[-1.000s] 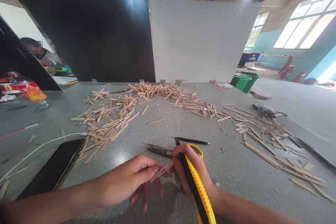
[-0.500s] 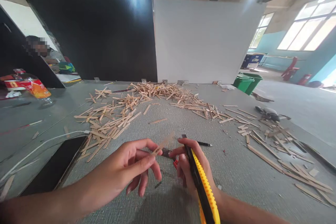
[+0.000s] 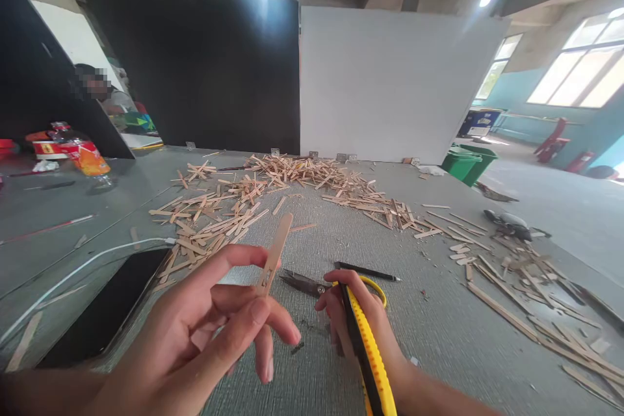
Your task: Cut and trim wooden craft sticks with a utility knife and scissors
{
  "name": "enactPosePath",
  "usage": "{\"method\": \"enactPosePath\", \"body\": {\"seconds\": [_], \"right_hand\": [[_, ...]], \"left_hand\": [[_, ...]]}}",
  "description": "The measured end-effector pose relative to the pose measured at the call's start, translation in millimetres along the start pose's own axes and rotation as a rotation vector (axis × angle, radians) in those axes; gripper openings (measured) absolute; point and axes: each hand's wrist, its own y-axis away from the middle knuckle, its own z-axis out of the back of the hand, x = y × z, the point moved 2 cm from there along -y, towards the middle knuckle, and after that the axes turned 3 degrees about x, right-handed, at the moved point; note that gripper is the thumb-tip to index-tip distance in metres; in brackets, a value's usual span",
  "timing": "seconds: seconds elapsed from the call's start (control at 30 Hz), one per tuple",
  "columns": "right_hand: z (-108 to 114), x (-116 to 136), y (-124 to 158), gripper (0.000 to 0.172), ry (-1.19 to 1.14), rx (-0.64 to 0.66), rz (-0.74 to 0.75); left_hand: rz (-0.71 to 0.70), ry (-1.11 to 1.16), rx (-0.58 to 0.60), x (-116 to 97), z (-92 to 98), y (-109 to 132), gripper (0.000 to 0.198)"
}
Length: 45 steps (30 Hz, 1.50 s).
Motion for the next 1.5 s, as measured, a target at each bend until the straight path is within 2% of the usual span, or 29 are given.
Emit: {"method": "enactPosePath", "body": {"seconds": [0.27, 0.3, 0.37, 0.43, 0.47, 0.57, 0.63, 0.7, 0.77, 0.93, 1.0, 1.07, 1.13, 1.27, 1.33, 1.4, 1.43, 1.5], "right_hand": [[3, 4, -3, 0.018, 0.112, 0.089, 0.122], [3, 4, -3, 0.023, 0.167, 0.121, 0.130], [2, 2, -2, 0.045, 0.293, 0.171, 0.130], [1, -2, -1, 0.062, 0.423, 0.158, 0.165], [1, -2, -1, 0.063, 0.498, 0.132, 0.222], [3, -1, -1, 0.050, 0.843, 0.013, 0.481], [6, -1, -2, 0.036, 1.138, -0.059, 0.580], [10, -6, -3, 0.022, 1.356, -0.073, 0.549], [15, -16, -2, 0.018, 1.449, -0.038, 0.509], [38, -43, -1, 0.033, 1.446, -0.097, 0.449], [50, -45, -2, 0.034, 1.461, -0.014, 0.417], [59, -43, -3, 0.034, 1.499, 0.118, 0.389], [65, -38, -2, 0.032, 1.546, 0.183, 0.367], [61, -26, -5, 0.032, 1.552, 0.119, 0.308], [56, -15, -10, 0.031, 1.462, 0.098, 0.225], [51, 2, -16, 0.014, 1.294, 0.085, 0.127], [49, 13, -18, 0.011, 1.180, 0.083, 0.075], [49, 34, -18, 0.034, 0.903, 0.129, -0.044]], "left_hand": [[-0.013, -0.012, 0.026, -1, 0.4, -1, 0.040], [-0.024, -0.017, 0.034, -2, 0.5, -1, 0.038], [-0.051, -0.021, 0.042, -2, 0.9, -2, 0.035], [-0.078, -0.025, 0.043, -1, 1.7, -3, 0.032], [-0.095, -0.026, 0.045, 0, 2.3, -5, 0.031], [-0.135, -0.014, 0.067, 4, 5.2, -8, 0.029], [-0.134, 0.002, 0.082, 6, 7.6, -10, 0.027], [-0.132, -0.001, 0.091, 7, 10.0, -12, 0.026], [-0.158, -0.013, 0.081, 4, 12.5, -12, 0.026], [-0.246, -0.022, 0.004, -7, 20.0, -14, 0.024], [-0.283, -0.023, -0.018, -11, 22.8, -14, 0.023], [-0.309, -0.019, -0.035, -13, 24.7, -14, 0.022], [-0.319, -0.014, -0.052, -15, 25.6, -13, 0.018], [-0.303, 0.067, -0.059, -17, 25.5, -13, 0.014], [-0.287, 0.164, -0.032, -19, 25.3, -13, 0.023], [-0.274, 0.249, -0.012, -20, 25.7, -15, 0.029], [-0.271, 0.279, -0.008, -21, 26.1, -16, 0.031], [-0.268, 0.313, -0.009, -22, 27.5, -18, 0.033]]}}
